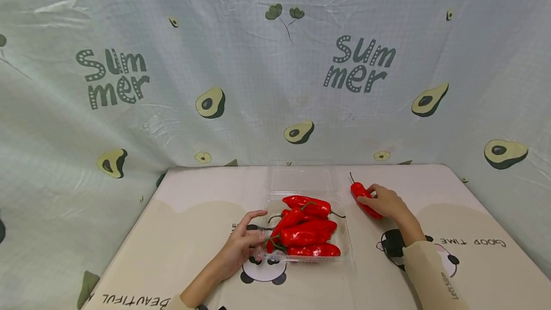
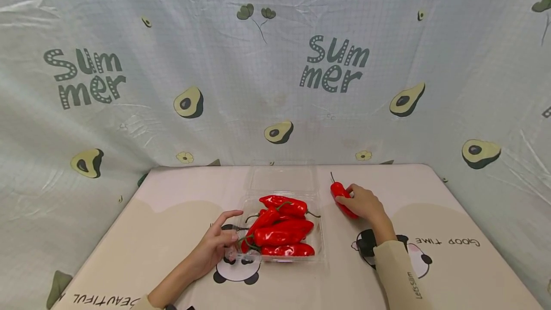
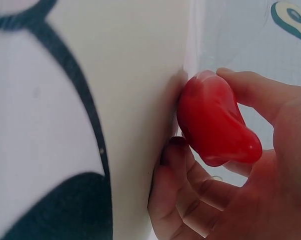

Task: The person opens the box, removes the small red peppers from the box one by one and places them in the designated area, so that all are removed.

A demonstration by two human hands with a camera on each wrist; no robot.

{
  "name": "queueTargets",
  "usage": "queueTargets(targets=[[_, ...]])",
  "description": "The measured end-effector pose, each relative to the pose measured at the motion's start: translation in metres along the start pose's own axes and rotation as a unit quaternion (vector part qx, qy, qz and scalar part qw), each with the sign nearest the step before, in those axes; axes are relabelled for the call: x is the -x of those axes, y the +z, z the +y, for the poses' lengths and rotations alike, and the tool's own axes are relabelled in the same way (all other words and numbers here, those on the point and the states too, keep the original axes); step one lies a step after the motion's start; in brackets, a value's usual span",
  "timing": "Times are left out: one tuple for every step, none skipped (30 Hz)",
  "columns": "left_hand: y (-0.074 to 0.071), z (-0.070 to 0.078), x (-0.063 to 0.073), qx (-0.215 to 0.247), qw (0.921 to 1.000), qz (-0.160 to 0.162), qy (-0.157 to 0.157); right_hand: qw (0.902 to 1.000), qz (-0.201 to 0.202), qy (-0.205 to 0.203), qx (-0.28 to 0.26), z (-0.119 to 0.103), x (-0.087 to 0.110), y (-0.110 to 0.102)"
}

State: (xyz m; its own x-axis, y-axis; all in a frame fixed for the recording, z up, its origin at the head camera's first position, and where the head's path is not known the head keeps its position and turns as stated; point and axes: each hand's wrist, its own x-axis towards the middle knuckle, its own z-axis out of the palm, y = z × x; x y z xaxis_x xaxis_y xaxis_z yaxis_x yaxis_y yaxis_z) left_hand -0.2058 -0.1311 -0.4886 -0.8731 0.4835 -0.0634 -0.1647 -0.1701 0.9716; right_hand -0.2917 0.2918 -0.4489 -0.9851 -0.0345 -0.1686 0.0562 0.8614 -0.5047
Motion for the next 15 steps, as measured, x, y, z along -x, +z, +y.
queueTargets(targets=[[-0.0003, -0.0001, 0.0001, -0.001, 1.0000, 0.000, 0.000, 1.0000, 0.000, 0.000, 0.000, -0.0004, 0.0002, 0.0002], [-0.0006, -0.0002, 0.0002, -0.002, 1.0000, 0.000, 0.000, 1.0000, 0.000, 0.000, 0.000, -0.0009, 0.0005, 0.0004], [-0.0008, -0.0003, 0.0003, -0.004, 1.0000, 0.000, 0.000, 1.0000, 0.000, 0.000, -0.001, -0.0012, 0.0007, 0.0007], [-0.0010, -0.0004, 0.0003, -0.004, 1.0000, 0.001, 0.000, 1.0000, 0.000, -0.001, -0.001, -0.0012, 0.0006, 0.0010], [-0.0013, -0.0005, 0.0003, -0.007, 1.0000, 0.001, 0.000, 1.0000, 0.000, -0.001, -0.002, -0.0012, 0.0005, 0.0012], [-0.0014, -0.0007, 0.0002, -0.008, 1.0000, 0.001, 0.000, 1.0000, 0.000, -0.001, -0.002, -0.0008, 0.0004, 0.0013], [-0.0016, -0.0008, 0.0001, -0.009, 1.0000, 0.002, 0.001, 1.0000, 0.000, -0.002, -0.003, -0.0008, 0.0005, 0.0012], [-0.0016, -0.0008, 0.0001, -0.010, 0.9999, 0.002, 0.000, 1.0000, 0.001, -0.001, -0.003, -0.0006, 0.0006, 0.0012], [-0.0016, -0.0008, 0.0001, -0.010, 0.9999, 0.001, 0.000, 1.0000, 0.001, -0.001, -0.004, -0.0004, 0.0006, 0.0012], [-0.0015, -0.0008, 0.0002, -0.010, 0.9999, 0.000, 0.000, 1.0000, 0.001, 0.000, -0.005, -0.0002, 0.0007, 0.0011], [-0.0015, -0.0007, 0.0003, -0.010, 0.9999, 0.000, 0.000, 1.0000, 0.000, 0.000, -0.006, -0.0002, 0.0010, 0.0009], [-0.0015, -0.0007, 0.0004, -0.010, 0.9999, -0.001, 0.001, 1.0000, 0.000, -0.001, -0.006, 0.0000, 0.0011, 0.0007], [-0.0015, -0.0007, 0.0004, -0.010, 0.9999, -0.001, 0.001, 1.0000, 0.000, -0.002, -0.007, 0.0002, 0.0011, 0.0007], [-0.0015, -0.0006, 0.0005, -0.010, 1.0000, -0.001, 0.001, 1.0000, 0.000, -0.002, -0.008, 0.0003, 0.0010, 0.0005], [-0.0015, -0.0006, 0.0004, -0.009, 1.0000, -0.001, 0.001, 1.0000, 0.001, -0.003, -0.009, 0.0004, 0.0008, 0.0004]])
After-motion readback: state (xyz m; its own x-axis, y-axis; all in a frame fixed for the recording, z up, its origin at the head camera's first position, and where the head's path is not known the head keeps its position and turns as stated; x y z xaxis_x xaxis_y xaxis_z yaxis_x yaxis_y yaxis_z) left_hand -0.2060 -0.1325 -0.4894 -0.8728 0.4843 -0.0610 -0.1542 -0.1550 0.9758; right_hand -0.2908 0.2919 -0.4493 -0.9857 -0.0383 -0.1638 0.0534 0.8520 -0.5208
